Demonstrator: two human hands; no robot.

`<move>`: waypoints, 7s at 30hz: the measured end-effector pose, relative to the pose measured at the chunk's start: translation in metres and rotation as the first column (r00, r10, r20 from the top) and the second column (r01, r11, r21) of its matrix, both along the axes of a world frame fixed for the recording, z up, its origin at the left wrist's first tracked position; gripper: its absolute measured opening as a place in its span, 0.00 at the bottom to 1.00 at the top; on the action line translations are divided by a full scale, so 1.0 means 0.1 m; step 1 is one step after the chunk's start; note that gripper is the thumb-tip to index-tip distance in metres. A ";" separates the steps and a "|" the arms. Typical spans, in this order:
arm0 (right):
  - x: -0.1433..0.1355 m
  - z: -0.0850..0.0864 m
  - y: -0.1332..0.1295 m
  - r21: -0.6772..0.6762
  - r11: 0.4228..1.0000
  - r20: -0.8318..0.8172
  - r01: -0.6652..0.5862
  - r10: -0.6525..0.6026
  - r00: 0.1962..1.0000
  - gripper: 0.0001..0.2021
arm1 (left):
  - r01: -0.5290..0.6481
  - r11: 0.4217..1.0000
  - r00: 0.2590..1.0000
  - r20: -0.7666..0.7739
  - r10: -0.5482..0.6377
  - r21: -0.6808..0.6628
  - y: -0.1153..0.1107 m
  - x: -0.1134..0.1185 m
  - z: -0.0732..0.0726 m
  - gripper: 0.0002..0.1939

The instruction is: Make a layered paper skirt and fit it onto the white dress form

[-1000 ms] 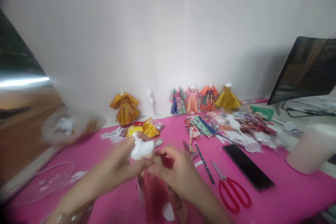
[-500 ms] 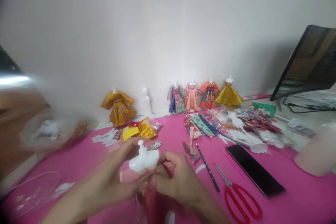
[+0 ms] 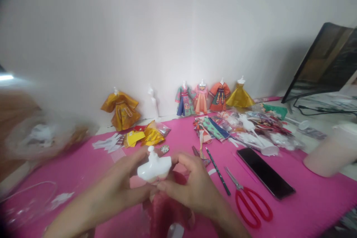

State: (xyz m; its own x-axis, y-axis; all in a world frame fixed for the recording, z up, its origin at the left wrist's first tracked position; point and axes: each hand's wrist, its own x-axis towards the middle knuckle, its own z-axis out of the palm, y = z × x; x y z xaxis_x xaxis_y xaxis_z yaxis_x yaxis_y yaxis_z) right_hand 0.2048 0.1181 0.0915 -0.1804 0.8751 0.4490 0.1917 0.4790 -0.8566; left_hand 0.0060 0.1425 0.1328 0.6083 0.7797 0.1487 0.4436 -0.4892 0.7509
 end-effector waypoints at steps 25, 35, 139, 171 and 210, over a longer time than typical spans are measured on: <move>0.02 -0.16 0.02 -0.069 0.996 -0.106 -0.058 0.050 0.993 0.05 | 0.033 0.999 0.998 0.049 -0.031 -0.039 0.07 0.02 -0.03 0.15; -0.06 -0.19 -0.04 -0.138 0.990 -0.231 -0.037 0.004 0.973 0.09 | 0.064 0.990 0.997 0.059 -0.057 -0.125 0.09 0.05 -0.01 0.13; -0.13 -0.35 -0.12 0.004 1.000 -0.318 -0.028 0.028 0.948 0.07 | 0.150 0.985 0.987 0.044 -0.154 0.086 0.07 0.04 0.13 0.13; -0.15 -0.40 -0.17 -0.100 0.992 -0.392 -0.072 0.027 0.920 0.12 | 0.164 0.985 0.982 0.091 -0.167 0.049 0.07 0.04 0.08 0.15; -0.01 -0.51 -0.39 0.061 0.983 -0.227 0.171 -0.154 0.962 0.11 | 0.149 0.988 0.988 0.047 -0.146 -0.050 -0.09 0.24 -0.04 0.37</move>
State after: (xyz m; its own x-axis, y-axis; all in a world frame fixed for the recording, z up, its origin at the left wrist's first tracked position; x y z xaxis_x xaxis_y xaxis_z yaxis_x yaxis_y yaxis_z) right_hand 0.2034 0.0787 0.0409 0.0724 0.8447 0.5303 0.0837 0.5247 -0.8472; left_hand 0.0298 0.1339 0.1288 0.7111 0.6895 0.1378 0.3360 -0.5053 0.7948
